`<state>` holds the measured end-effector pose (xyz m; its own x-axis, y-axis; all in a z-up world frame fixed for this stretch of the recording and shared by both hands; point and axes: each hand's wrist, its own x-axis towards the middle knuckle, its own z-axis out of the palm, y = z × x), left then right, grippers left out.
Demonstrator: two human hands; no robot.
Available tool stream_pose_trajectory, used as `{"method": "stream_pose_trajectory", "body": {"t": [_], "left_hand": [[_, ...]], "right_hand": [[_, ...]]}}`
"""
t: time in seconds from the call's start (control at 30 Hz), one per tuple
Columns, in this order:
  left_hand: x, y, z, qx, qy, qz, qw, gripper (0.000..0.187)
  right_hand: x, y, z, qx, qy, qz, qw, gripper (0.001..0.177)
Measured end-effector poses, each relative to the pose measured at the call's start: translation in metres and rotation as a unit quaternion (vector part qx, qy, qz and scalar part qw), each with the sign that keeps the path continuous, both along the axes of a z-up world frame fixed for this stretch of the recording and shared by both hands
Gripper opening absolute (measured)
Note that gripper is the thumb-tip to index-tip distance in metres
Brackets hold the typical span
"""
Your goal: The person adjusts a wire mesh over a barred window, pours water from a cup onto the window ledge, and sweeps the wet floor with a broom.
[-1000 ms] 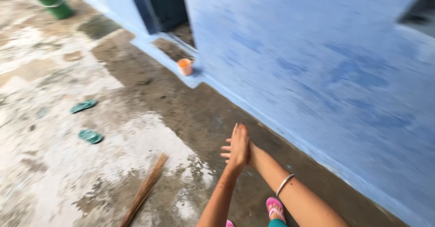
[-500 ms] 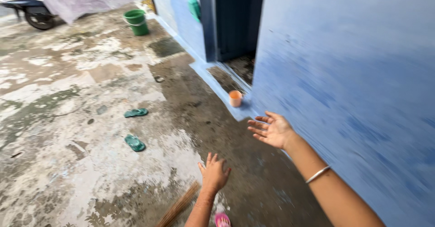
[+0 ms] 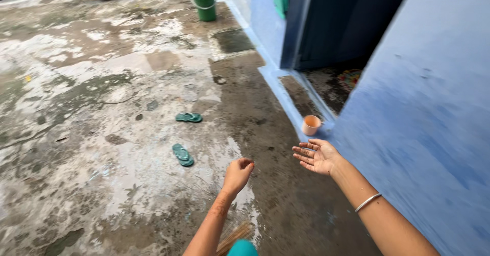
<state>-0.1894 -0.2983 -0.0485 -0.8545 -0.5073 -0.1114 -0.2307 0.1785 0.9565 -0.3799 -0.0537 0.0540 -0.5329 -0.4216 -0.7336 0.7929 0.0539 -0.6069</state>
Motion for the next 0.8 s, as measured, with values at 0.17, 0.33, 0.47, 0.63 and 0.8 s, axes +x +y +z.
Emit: {"method": "stream_pose_trajectory", "body": {"t": [0.17, 0.33, 0.47, 0.63, 0.8], "left_hand": [[-0.065, -0.077, 0.001, 0.223, 0.081, 0.041, 0.971, 0.028], [-0.149, -0.197, 0.006, 0.275, 0.120, 0.028, 0.954, 0.027], [-0.200, -0.299, 0.020, 0.246, 0.032, 0.049, 0.967, 0.025], [-0.278, -0.397, 0.006, 0.242, 0.088, 0.055, 0.965, 0.022], [-0.354, -0.428, -0.004, 0.272, 0.095, 0.076, 0.955, 0.023]], "right_hand": [[-0.047, -0.118, -0.037, -0.022, 0.000, 0.046, 0.999, 0.030], [-0.107, -0.243, -0.062, -0.015, 0.007, 0.052, 0.998, 0.031], [-0.154, -0.348, -0.043, 0.000, 0.034, 0.032, 0.999, 0.031], [-0.178, -0.453, -0.015, 0.011, 0.095, 0.041, 0.995, 0.033], [-0.228, -0.512, -0.019, 0.013, 0.094, 0.037, 0.995, 0.031]]}}
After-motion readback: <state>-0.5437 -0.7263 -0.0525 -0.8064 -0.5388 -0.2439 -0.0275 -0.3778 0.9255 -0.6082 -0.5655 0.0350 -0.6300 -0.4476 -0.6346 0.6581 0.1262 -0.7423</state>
